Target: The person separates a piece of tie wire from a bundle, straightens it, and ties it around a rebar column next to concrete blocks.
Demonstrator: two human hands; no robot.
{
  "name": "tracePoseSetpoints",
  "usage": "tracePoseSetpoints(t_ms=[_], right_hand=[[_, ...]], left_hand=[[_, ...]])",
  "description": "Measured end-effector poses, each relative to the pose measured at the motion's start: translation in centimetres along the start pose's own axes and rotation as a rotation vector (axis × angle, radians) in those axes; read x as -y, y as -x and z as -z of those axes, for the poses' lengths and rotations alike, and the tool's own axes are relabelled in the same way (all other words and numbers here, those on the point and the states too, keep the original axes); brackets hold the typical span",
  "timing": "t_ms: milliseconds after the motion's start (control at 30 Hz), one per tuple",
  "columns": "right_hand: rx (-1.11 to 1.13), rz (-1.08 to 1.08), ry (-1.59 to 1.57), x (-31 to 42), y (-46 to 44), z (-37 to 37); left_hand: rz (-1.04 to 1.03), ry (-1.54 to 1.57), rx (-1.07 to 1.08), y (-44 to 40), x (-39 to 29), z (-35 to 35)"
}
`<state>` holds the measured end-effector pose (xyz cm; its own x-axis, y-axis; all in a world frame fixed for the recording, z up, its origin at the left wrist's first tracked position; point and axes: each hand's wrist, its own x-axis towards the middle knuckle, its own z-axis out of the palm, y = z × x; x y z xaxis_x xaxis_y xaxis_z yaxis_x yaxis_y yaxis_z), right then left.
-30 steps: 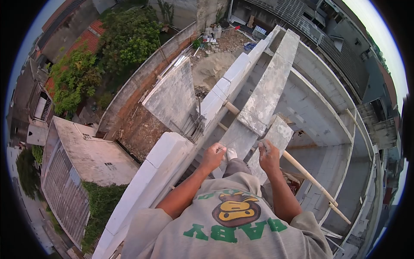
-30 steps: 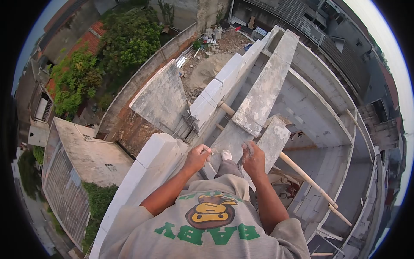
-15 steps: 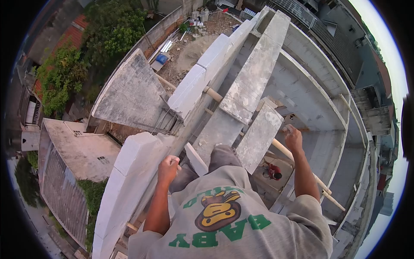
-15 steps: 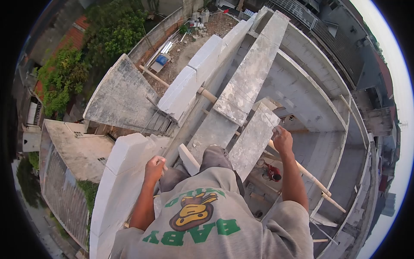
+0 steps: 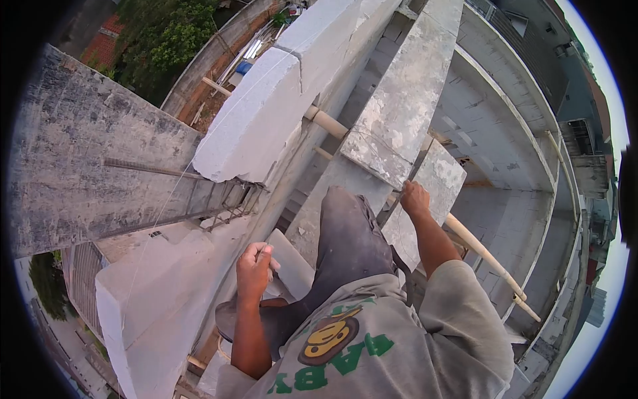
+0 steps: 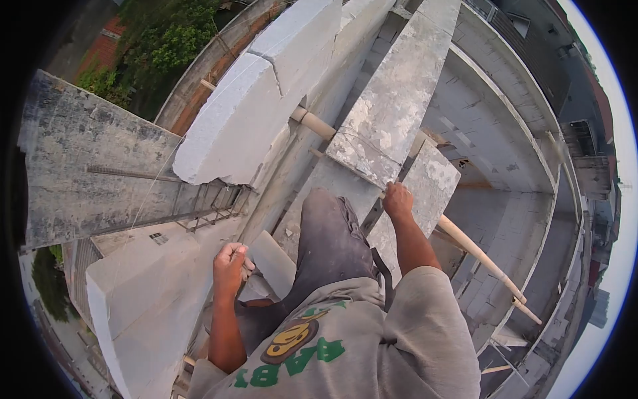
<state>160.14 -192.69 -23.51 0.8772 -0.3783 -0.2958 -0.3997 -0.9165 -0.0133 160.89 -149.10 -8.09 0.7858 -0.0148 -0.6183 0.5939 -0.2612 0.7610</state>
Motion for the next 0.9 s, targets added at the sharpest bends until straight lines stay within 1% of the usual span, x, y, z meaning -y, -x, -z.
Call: tracePoseSetpoints(t_ms=[67,100,133,167,233,300,367,467,500,633,700,733,767,800,833,900], right_hand=[[0.124,0.049,-0.061,1.7,-0.3,-6.9],[0.186,0.065,-0.101,2.5,-0.1,-9.9],[0.222,0.133,-0.089,3.0,0.4,-12.3],[0.304,0.132,-0.101,3.2,0.5,-14.7],[0.449,-0.014,-0.086,3.1,1.0,-18.7],[0.491,0.010,-0.045,2.0,1.8,-21.5],[0.516,-0.070,-0.047,0.2,2.4,-25.3],[0.533,-0.205,-0.064,-1.4,2.4,-28.5],[0.536,-0.189,-0.045,-1.7,2.4,-28.7],[0.493,-0.144,-0.036,-2.9,0.9,-28.0],[0.384,0.073,0.031,-3.5,-2.9,-27.0],[0.157,0.081,-0.102,-1.2,-3.6,-21.6],[-0.048,-0.062,-0.348,1.9,-3.9,-16.1],[-0.166,-0.011,-0.380,5.5,-3.7,-10.2],[-0.361,0.218,-0.387,7.4,-4.0,-7.7],[-0.364,0.424,-0.481,15.1,-1.1,-1.5]], left_hand=[[0.008,0.019,-0.039,-1.6,2.6,0.5],[0.010,0.097,-0.074,-2.1,3.6,0.4],[0.005,0.101,-0.090,-2.7,4.7,0.3],[-0.005,0.105,-0.110,-3.3,5.8,0.2],[-0.008,0.111,-0.143,-4.3,7.7,-0.2],[0.018,0.115,-0.159,-4.8,9.2,-1.4],[0.007,0.040,-0.148,-5.0,9.4,-2.5],[-0.030,-0.089,-0.160,-5.0,9.2,-3.1],[-0.047,-0.106,-0.167,-4.9,9.5,-3.0],[-0.043,-0.113,-0.213,-3.9,10.5,-1.9],[-0.052,-0.101,-0.241,-3.8,10.4,-1.6],[-0.048,-0.099,-0.255,-3.4,9.9,-1.3],[-0.041,-0.098,-0.273,-3.0,9.5,-1.1],[-0.059,-0.069,-0.273,-2.8,9.8,-0.9],[-0.077,-0.044,-0.271,-2.9,10.2,-1.0],[-0.082,-0.022,-0.265,-2.9,10.1,-1.3]])
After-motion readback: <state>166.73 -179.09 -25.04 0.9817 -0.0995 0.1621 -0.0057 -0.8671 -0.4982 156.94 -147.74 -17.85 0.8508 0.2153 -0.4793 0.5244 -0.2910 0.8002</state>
